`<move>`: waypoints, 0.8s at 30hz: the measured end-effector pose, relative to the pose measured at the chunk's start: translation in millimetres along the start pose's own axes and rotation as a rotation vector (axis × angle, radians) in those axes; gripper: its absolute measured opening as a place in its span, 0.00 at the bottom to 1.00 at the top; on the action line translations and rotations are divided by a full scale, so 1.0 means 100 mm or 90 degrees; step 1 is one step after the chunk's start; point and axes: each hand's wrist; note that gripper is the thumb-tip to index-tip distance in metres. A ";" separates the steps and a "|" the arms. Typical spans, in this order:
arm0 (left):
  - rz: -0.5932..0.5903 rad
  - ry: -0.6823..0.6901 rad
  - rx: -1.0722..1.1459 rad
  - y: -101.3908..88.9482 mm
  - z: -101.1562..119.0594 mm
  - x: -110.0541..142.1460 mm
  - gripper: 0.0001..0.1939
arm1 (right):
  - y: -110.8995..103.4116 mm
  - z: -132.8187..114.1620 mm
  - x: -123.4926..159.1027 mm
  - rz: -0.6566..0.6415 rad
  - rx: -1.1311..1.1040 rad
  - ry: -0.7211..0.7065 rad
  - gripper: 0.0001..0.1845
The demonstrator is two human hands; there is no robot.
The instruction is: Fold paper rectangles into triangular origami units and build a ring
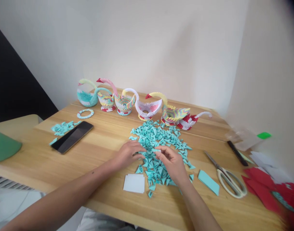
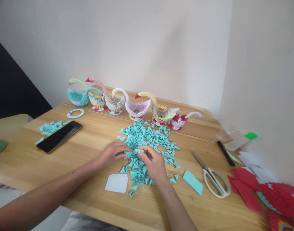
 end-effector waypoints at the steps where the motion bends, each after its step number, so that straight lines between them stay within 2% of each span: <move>1: 0.012 -0.027 0.028 -0.02 0.03 0.00 0.15 | 0.00 -0.01 0.01 -0.001 0.011 -0.013 0.13; 4: 0.038 -0.119 0.130 -0.06 0.11 0.01 0.18 | 0.01 -0.05 0.04 0.006 0.070 -0.055 0.12; 6: 0.046 -0.151 0.205 -0.06 0.14 0.03 0.20 | 0.01 -0.08 0.06 0.017 0.114 -0.089 0.10; 11: 0.037 -0.137 0.315 -0.05 0.18 0.06 0.22 | 0.04 -0.11 0.10 0.019 0.154 -0.159 0.07; 17: 0.006 -0.120 0.327 -0.09 0.24 0.04 0.19 | 0.05 -0.13 0.13 -0.013 0.193 -0.183 0.07; 22: -0.010 -0.148 0.283 -0.12 0.29 0.03 0.19 | 0.07 -0.11 0.14 -0.031 0.219 -0.181 0.07; 24: -0.011 -0.131 0.265 -0.12 0.29 0.03 0.19 | 0.09 -0.10 0.14 -0.030 0.229 -0.199 0.07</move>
Point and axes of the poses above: each hand's wrist, its own x-axis away from the middle knuckle, its own y-axis out of the palm, z = x × y, and after that the axes turned 5 degrees about y, right-handed
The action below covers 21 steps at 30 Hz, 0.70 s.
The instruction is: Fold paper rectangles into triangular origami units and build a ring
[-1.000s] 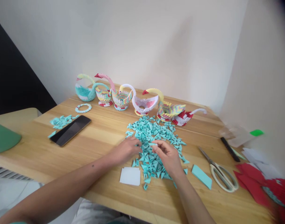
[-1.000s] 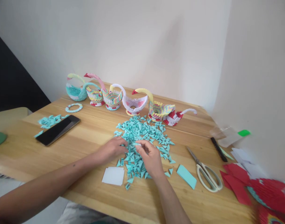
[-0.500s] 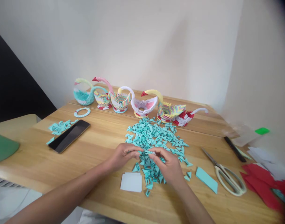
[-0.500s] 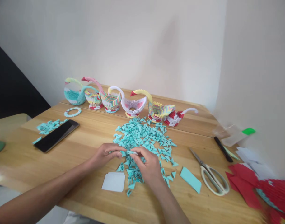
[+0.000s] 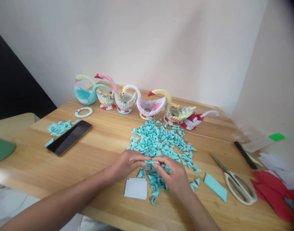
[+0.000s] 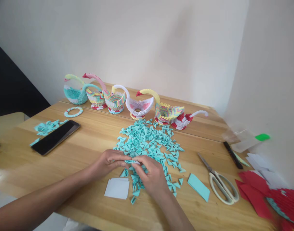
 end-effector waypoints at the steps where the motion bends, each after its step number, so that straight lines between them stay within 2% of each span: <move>1: -0.001 0.014 -0.005 0.00 0.00 0.00 0.19 | 0.01 0.00 0.00 0.002 0.005 -0.015 0.07; 4: 0.024 0.010 0.020 0.02 -0.02 0.02 0.16 | 0.03 0.00 0.00 0.016 0.016 -0.052 0.07; 6: 0.050 -0.049 0.073 0.04 -0.03 0.03 0.15 | 0.03 -0.01 0.00 0.023 0.015 -0.045 0.08; 11: 0.083 -0.186 0.270 0.08 -0.05 0.04 0.15 | 0.03 -0.03 0.00 0.020 -0.013 0.037 0.07; 16: 0.048 -0.253 0.454 0.09 -0.05 0.02 0.17 | 0.07 -0.01 0.02 0.026 -0.024 0.042 0.07; 21: 0.031 -0.261 0.478 0.08 -0.11 0.01 0.18 | 0.13 0.01 0.05 0.033 0.012 0.018 0.09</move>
Point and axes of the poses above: each hand's wrist, its own x-axis away from the middle knuckle, its own y-axis out of the palm, z = x × y, and after that the axes turned 5 degrees about y, right-handed
